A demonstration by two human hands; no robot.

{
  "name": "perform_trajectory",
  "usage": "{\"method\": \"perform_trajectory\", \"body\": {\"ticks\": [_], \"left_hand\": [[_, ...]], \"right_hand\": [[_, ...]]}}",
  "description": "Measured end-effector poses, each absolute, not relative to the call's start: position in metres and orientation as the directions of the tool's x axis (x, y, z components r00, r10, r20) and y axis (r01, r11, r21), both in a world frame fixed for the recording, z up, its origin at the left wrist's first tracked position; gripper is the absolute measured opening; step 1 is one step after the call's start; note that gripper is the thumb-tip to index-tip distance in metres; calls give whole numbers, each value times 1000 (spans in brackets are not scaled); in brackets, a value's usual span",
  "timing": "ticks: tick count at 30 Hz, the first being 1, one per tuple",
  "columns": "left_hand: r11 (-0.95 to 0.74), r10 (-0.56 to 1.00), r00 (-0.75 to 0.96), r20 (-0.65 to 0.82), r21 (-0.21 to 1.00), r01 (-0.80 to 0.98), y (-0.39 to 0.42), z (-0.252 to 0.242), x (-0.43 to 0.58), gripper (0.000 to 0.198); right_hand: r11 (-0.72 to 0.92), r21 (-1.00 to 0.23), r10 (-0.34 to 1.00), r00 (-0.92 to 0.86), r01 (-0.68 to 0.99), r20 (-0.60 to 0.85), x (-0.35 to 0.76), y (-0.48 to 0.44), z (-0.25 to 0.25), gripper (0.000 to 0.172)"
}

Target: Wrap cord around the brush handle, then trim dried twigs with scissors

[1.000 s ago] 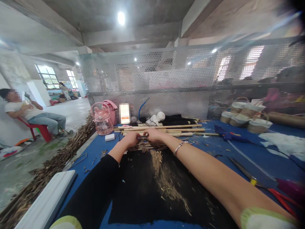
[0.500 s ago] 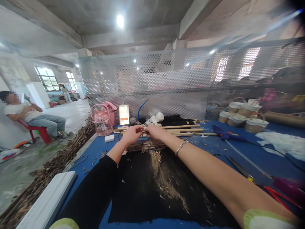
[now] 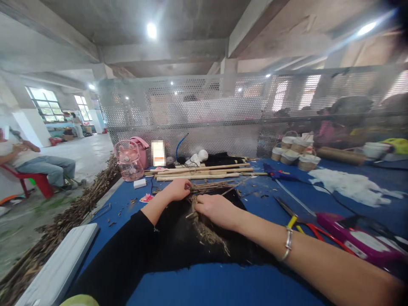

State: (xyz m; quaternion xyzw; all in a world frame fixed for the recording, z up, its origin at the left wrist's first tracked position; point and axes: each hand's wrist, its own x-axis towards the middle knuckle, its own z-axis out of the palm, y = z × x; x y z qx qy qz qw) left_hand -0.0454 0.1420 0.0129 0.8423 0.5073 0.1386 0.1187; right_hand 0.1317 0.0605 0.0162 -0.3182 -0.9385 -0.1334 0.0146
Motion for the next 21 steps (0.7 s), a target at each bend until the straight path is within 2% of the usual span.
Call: {"method": "perform_trajectory", "body": {"ticks": [2,5,7,8,10,12,16,19,21], "left_hand": [[-439,898,413,151,272,856,132,14,-49,32],[-381,922,359,144,180,907,117,15,-61,26],[-306,950,294,109,119,945,107,11,-72,22],[-280,959,272,82,107,954,101,7,-76,21],[-261,965,254,73,123,957,89,-3,-83,21],[-263,960,242,144,158,952,78,-13,-87,26],[-305,919,243,310,172,937,66,-23,-79,40],[-363,907,296,300,200,910,70,-23,-66,45],[-438,889,368,271,271,857,75,-22,-59,44]], "right_hand": [[752,209,610,-780,625,137,136,50,7,25],[710,101,668,-712,697,216,148,47,10,47],[600,12,762,-576,800,297,159,52,17,53],[519,-29,816,-485,854,315,165,56,20,49],[350,-93,913,-318,932,256,177,63,21,40],[262,-110,950,-236,959,207,186,67,14,41],[346,-78,933,-333,935,139,190,64,-7,42],[353,-53,927,-341,934,157,188,61,-15,36],[343,-45,926,-331,938,181,188,61,-15,32]]}}
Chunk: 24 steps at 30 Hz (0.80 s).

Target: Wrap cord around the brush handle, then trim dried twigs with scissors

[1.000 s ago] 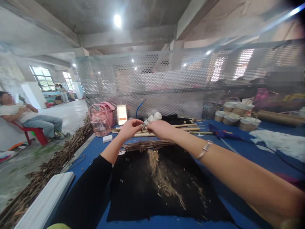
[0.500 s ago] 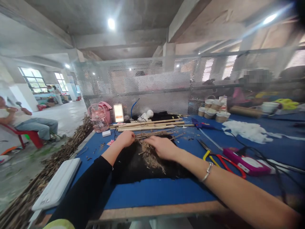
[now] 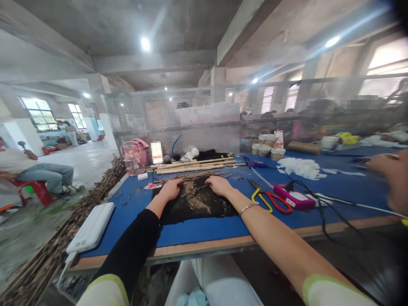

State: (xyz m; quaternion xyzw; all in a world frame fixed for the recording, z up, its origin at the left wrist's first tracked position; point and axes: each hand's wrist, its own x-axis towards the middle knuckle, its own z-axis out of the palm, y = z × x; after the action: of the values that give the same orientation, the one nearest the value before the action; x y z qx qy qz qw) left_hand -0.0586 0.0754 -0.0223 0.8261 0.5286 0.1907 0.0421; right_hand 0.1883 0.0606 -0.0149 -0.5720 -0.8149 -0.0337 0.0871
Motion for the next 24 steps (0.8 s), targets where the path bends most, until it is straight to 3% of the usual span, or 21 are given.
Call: {"method": "perform_trajectory", "body": {"ticks": [3,7,10,13,16,19,22,24], "left_hand": [[-478,874,380,304,387,789,80,-25,-55,44],[-421,899,310,309,425,801,74,-30,-60,50],[-481,877,413,247,426,766,69,-26,-58,57],[-518,851,488,192,456,724,74,-14,-47,50],[-476,879,438,187,383,791,85,-3,-30,43],[-533,846,513,146,280,799,87,-6,-13,37],[-575,818,552,162,281,769,79,-16,-9,37],[-588,807,557,194,347,731,72,-21,-15,37]], "right_hand": [[331,-45,928,-316,943,196,193,61,-12,26],[309,-81,919,-276,948,284,202,59,-8,24],[281,-123,899,-216,952,382,206,56,-5,23],[245,-144,904,-172,959,392,206,55,-4,22],[175,-166,920,-100,970,379,205,56,-5,23],[120,-182,923,-42,976,383,205,57,-7,24],[107,-172,920,-32,979,391,207,58,-10,23],[110,-163,918,-38,980,395,208,58,-11,24]]}}
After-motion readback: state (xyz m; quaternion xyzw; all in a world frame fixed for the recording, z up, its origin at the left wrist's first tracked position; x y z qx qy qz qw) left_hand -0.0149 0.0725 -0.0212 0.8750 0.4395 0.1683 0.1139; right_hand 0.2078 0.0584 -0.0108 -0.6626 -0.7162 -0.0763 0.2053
